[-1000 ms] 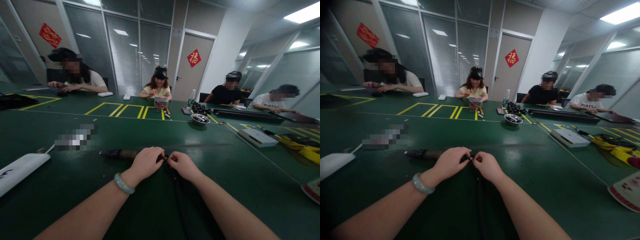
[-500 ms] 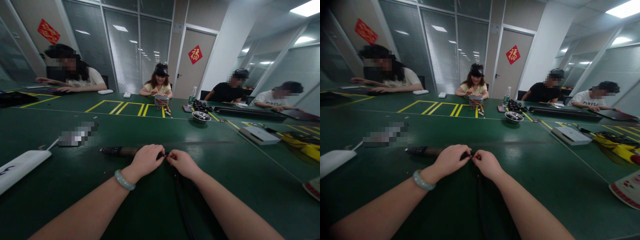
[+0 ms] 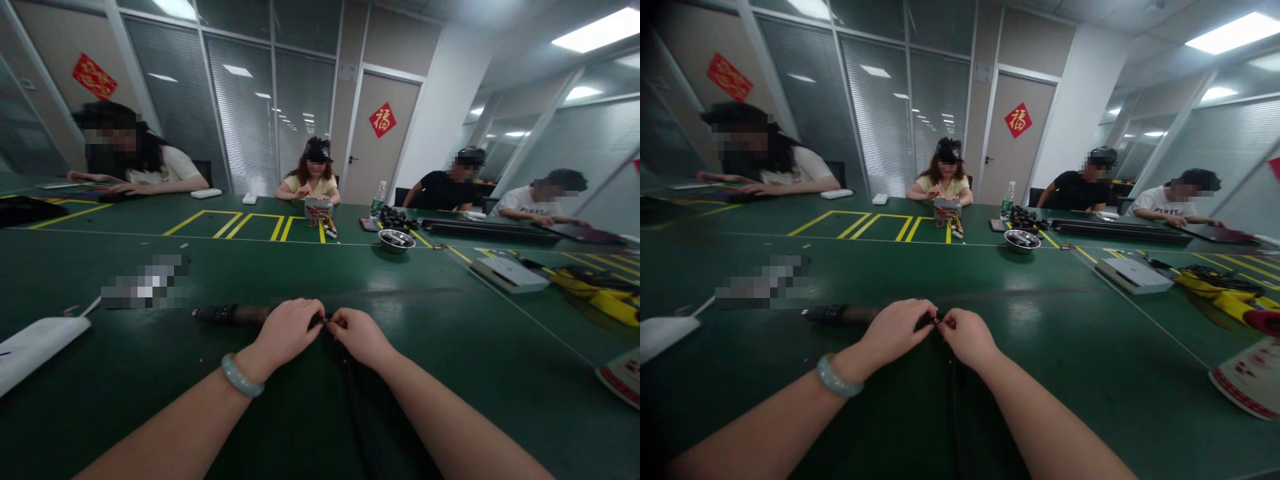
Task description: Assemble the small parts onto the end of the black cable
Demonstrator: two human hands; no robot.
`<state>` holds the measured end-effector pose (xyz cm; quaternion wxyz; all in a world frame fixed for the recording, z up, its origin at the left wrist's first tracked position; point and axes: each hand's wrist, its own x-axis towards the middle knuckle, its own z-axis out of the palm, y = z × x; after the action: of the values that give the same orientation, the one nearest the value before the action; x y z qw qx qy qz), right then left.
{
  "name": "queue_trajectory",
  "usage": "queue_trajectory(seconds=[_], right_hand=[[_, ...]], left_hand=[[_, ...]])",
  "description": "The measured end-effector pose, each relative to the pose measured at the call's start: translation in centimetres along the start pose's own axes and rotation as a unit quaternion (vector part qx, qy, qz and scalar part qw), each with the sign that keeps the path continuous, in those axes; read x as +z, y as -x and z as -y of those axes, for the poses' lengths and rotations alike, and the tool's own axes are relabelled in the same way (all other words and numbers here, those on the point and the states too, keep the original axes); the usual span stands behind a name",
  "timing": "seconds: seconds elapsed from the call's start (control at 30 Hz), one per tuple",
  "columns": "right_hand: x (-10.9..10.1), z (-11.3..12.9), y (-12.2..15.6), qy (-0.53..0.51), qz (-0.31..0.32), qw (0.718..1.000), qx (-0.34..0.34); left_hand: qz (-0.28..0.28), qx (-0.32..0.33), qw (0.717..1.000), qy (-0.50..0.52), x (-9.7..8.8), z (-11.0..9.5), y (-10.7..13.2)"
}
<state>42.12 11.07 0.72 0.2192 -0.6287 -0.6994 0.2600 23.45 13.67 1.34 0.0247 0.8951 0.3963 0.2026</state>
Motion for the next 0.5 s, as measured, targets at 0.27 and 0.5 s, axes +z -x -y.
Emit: queue_trajectory(seconds=[0.27, 0.5], right_hand=[[0.09, -0.31, -0.03, -0.004, -0.006, 1.0, -0.01], [0.06, -0.47, 0.03, -0.008, -0.004, 1.0, -0.016]], left_hand=[[0.0, 0.007, 1.0, 0.001, 0.23, 0.12, 0.09], [-0.001, -0.006, 1.0, 0.012, 0.19, 0.11, 0.06]])
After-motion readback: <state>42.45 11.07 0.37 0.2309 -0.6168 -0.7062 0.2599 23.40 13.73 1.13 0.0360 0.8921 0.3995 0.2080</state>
